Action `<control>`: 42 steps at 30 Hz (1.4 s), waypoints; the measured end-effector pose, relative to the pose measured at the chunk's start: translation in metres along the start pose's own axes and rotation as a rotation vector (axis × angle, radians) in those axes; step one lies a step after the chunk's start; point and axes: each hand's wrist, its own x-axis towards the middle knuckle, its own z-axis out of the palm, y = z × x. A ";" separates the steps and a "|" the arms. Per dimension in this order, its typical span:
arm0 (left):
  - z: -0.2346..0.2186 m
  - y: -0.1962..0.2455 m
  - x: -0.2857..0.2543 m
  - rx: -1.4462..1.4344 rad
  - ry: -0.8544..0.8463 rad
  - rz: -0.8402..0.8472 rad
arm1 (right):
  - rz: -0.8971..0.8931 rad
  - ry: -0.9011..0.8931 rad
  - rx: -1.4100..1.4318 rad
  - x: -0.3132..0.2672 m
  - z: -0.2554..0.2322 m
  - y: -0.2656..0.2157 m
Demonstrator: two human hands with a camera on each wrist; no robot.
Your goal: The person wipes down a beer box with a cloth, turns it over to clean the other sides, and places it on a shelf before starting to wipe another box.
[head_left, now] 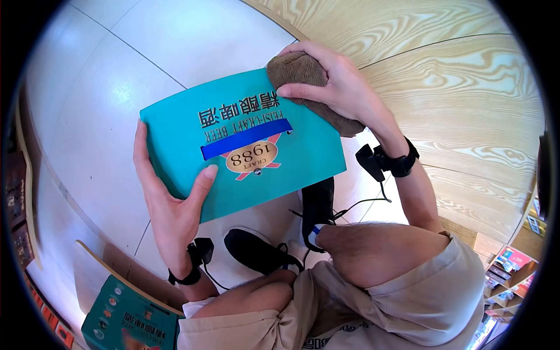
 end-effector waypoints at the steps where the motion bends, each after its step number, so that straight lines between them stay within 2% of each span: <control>1: 0.000 0.000 0.000 -0.003 0.001 -0.008 | 0.036 -0.009 -0.006 0.001 -0.001 -0.001; 5: 0.001 0.001 0.000 -0.032 0.000 -0.010 | 0.136 -0.039 0.018 0.005 -0.001 0.002; 14: 0.000 -0.001 0.000 -0.022 -0.004 -0.024 | 0.200 -0.035 -0.006 0.012 -0.002 0.005; 18: 0.001 -0.001 0.000 -0.001 0.002 -0.007 | 0.195 -0.034 -0.004 0.016 -0.001 0.008; 20: 0.001 -0.001 0.000 0.023 0.005 0.001 | 0.026 0.100 0.054 0.019 0.006 0.017; 21: 0.001 -0.001 0.000 0.026 0.005 -0.002 | 0.026 0.101 0.055 0.018 0.004 0.019; 23: 0.001 -0.002 -0.001 0.029 0.005 -0.005 | 0.208 -0.028 0.007 0.020 -0.004 0.009; 26: 0.001 -0.002 0.000 0.026 -0.002 -0.016 | 0.157 -0.016 0.041 0.022 -0.004 0.014; 33: 0.002 -0.003 -0.001 0.017 -0.004 -0.012 | 0.162 -0.026 -0.003 0.028 -0.004 0.018; 42: 0.002 -0.004 -0.001 0.026 -0.006 -0.013 | 0.156 -0.040 0.079 0.036 -0.004 0.026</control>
